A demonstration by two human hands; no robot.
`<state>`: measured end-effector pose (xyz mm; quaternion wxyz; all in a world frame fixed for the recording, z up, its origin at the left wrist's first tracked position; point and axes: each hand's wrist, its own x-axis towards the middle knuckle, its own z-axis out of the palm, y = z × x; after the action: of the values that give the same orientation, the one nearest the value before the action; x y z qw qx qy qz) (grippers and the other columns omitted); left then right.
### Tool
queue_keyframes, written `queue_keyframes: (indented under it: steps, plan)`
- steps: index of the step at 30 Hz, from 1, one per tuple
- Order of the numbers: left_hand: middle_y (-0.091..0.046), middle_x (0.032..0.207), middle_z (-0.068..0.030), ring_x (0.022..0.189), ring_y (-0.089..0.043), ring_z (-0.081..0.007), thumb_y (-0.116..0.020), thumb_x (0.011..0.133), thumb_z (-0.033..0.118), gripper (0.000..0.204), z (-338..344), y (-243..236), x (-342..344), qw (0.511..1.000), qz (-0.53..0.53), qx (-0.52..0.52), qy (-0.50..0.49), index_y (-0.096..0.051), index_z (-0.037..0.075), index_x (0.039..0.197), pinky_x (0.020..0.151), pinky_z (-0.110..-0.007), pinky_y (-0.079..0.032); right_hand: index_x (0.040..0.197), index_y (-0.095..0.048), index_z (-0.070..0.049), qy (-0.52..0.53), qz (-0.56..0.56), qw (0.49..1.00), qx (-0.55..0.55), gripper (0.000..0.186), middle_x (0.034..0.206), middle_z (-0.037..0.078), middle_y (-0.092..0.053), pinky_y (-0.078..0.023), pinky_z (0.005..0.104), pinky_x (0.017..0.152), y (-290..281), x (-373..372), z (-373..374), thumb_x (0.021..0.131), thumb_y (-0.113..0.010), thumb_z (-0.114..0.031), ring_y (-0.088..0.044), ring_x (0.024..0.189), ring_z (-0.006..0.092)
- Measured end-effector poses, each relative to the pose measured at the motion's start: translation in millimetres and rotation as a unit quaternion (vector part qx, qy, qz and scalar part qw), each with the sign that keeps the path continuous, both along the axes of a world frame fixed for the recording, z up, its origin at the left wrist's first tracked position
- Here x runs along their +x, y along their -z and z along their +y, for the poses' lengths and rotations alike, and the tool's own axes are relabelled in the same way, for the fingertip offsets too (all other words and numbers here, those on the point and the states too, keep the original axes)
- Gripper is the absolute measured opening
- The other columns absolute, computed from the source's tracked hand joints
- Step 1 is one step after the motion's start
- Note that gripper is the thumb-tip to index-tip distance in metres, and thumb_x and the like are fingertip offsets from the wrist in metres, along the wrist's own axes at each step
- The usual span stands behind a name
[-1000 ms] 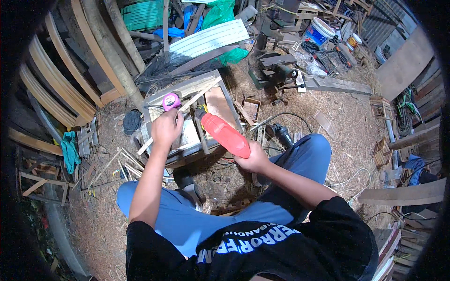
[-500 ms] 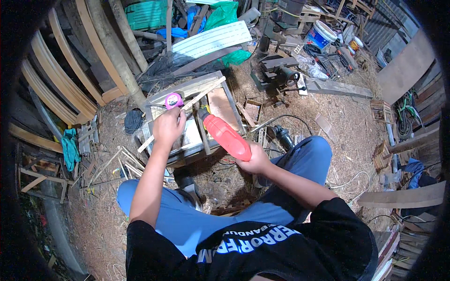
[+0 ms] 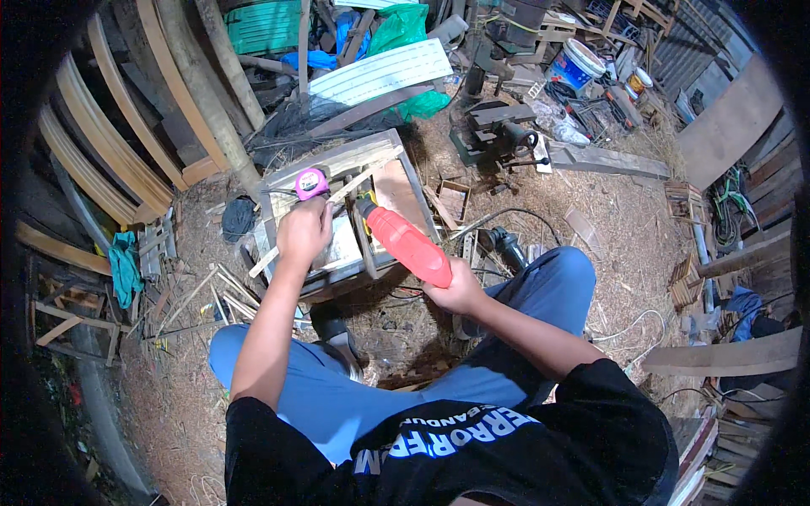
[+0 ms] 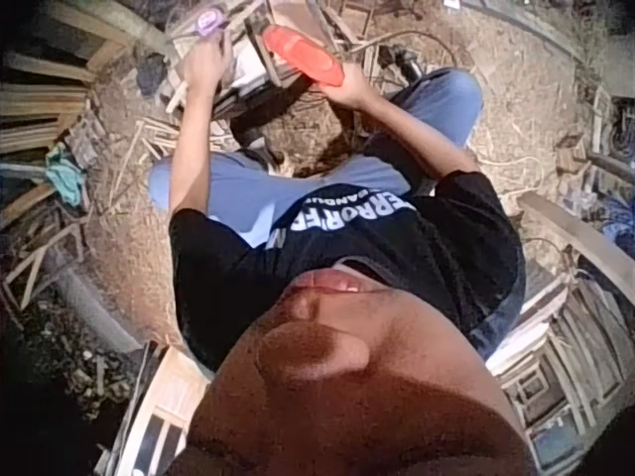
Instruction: The person holds a piece of wood and a tape measure with their left hand while using a red power drill in their right hand to create a hole in the wood.
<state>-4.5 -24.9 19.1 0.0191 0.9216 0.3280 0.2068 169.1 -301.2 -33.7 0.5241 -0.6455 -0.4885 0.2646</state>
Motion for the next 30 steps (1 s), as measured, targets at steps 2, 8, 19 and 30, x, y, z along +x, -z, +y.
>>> queue_keyframes:
  steps: [2, 8, 19, 30]
  plan:
    - [-0.071, 0.084, -0.0203, 0.078, -0.07, -0.0418, -0.06, 0.1, 0.034, 0.028, -1, 0, 1, 1.0, -0.011, -0.003, 0.008, -0.069, 0.008, 0.096, 0.07, -0.053, -0.056, 0.104, -0.07, -0.001, -0.004, -0.023, 1.0, -0.008, 0.03, 0.087, 0.02, -0.073, -0.056, 0.0429, 0.077, -5, 0, -1, 0.08, -0.072, -0.017, -0.072, 0.08, 0.0358]
    - [-0.07, 0.08, -0.0201, 0.074, -0.07, -0.0414, -0.059, 0.1, 0.031, 0.027, -4, -5, 3, 1.0, -0.015, -0.007, 0.014, -0.064, 0.008, 0.088, 0.068, -0.055, -0.056, 0.104, -0.07, -0.001, -0.002, -0.058, 0.998, -0.004, 0.029, 0.084, 0.019, -0.072, -0.056, 0.0416, 0.075, -8, 0, -4, 0.08, -0.072, -0.018, -0.073, 0.079, 0.034]
    - [-0.069, 0.079, -0.0199, 0.072, -0.069, -0.041, -0.059, 0.1, 0.032, 0.028, -4, -7, 0, 1.0, 0.005, 0.006, 0.012, -0.064, 0.007, 0.087, 0.066, -0.054, -0.056, 0.1, -0.07, -0.002, -0.009, -0.016, 1.0, -0.016, 0.027, 0.083, 0.017, -0.073, -0.056, 0.0422, 0.075, 9, 5, -2, 0.078, -0.074, -0.017, -0.072, 0.076, 0.034]
    - [-0.069, 0.08, -0.0203, 0.073, -0.07, -0.0413, -0.059, 0.1, 0.031, 0.029, -7, -10, 2, 1.0, -0.003, -0.004, 0.015, -0.064, 0.006, 0.086, 0.067, -0.054, -0.056, 0.097, -0.069, -0.001, -0.014, -0.041, 0.999, 0.004, 0.025, 0.079, 0.017, -0.071, -0.055, 0.0431, 0.072, 6, 6, -3, 0.077, -0.074, -0.017, -0.07, 0.074, 0.0364]
